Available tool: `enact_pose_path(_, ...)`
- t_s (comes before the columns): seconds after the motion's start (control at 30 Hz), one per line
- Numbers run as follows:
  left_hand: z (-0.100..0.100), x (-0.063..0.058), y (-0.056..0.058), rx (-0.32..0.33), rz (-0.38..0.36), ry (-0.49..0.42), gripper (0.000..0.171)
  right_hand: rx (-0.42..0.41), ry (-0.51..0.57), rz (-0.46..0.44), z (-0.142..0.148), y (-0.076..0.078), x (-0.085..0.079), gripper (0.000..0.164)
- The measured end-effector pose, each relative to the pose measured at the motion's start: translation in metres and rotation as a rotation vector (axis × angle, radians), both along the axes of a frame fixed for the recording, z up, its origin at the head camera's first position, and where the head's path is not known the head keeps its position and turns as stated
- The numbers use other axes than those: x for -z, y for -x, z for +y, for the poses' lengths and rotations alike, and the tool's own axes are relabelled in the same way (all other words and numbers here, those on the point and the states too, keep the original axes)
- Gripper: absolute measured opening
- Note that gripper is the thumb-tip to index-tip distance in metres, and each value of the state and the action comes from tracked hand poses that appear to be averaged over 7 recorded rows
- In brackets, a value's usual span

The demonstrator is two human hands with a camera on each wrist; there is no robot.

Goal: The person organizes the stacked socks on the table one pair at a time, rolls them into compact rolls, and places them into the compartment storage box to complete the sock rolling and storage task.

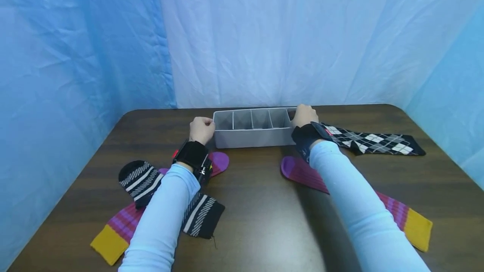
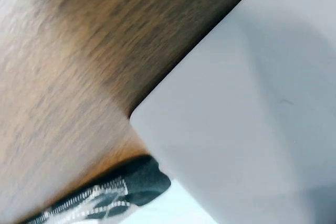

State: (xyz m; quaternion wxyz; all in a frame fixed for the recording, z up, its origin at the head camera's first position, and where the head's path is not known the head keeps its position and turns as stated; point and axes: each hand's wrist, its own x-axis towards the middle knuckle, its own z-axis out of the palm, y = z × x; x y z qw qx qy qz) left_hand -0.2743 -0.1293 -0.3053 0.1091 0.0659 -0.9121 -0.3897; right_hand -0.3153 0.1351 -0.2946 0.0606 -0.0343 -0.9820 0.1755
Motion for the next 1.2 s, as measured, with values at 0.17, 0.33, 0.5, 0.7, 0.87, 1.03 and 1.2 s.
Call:
enact_pose_path(0.17, 0.002, 0.005, 0.005, 0.000, -0.001, 0.009, 0.029, -0.082, -0.012, -0.009, 0.006, 0.000, 0.001, 0.018)
enact_pose_path(0.33, 0.005, 0.008, -0.001, -0.020, 0.086, 0.044, 0.038, -0.291, 0.030, -0.056, 0.023, -0.014, -0.003, 0.024)
enact_pose_path(0.5, 0.034, -0.002, -0.027, 0.138, 0.329, 0.186, 0.046, -0.521, -0.084, 0.050, 0.042, -0.058, -0.005, 0.045)
enact_pose_path(0.7, 0.091, 0.011, -0.071, 0.712, 0.253, 0.597, 0.050, -0.631, -0.289, -0.136, 0.058, -0.115, 0.014, 0.050)
enact_pose_path(0.87, 0.122, 0.029, -0.088, 0.954, -0.029, 0.871, 0.052, -0.610, -0.282, -0.369, 0.053, -0.138, 0.030, 0.048)
enact_pose_path(1.03, 0.130, 0.034, -0.091, 0.943, -0.155, 0.940, 0.050, -0.639, -0.274, -0.358, 0.042, -0.147, 0.034, 0.043)
enact_pose_path(1.2, 0.124, 0.027, -0.083, 0.842, -0.146, 0.933, 0.046, -0.740, -0.312, -0.231, 0.023, -0.155, 0.031, 0.038)
